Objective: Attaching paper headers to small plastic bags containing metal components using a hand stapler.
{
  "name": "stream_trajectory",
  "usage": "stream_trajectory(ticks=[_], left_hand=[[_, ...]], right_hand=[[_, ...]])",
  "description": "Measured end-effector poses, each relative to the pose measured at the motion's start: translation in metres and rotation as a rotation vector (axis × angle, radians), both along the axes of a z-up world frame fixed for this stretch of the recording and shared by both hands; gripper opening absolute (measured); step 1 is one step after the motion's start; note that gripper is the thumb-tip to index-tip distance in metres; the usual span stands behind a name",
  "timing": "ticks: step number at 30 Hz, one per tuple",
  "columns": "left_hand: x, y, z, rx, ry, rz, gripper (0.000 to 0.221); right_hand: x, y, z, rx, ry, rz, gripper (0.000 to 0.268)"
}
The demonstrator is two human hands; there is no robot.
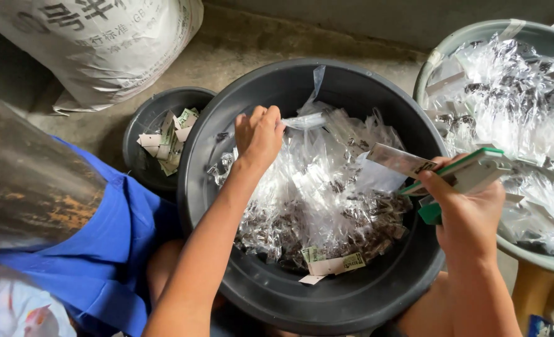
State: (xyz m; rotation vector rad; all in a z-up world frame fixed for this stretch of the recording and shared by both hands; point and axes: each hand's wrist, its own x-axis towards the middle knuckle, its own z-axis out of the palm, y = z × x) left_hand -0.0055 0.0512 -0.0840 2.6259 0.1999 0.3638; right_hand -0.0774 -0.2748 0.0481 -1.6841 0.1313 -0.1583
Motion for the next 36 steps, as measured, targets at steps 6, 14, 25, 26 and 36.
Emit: stream_trajectory(ticks=[6, 14, 25, 26, 36], left_hand=[[-0.006, -0.007, 0.044, 0.218, -0.159, -0.045, 0.014], [-0.049, -0.045, 0.134, 0.237, -0.101, -0.164, 0.012], [-0.139, -0.048, 0.224, 0.042, -0.324, -0.348, 0.045], [-0.136, -0.043, 0.226, -0.068, -0.428, -0.332, 0.052], [-0.127, -0.052, 0.224, -0.820, -0.338, -0.831, 0.014]], right_hand=[[-0.005, 0.014, -0.014, -0.047, -0.023, 0.037, 0.016], [-0.025, 0.096, -0.012, -0.302, -0.277, 0.097, 0.031], [-0.020, 0.100, 0.036, -0.090, -0.363, 0.153, 0.023], [-0.022, 0.096, 0.041, 0.026, -0.323, 0.241, 0.020], [-0.039, 0.072, 0.062, 0.207, -0.303, 0.431, 0.033]])
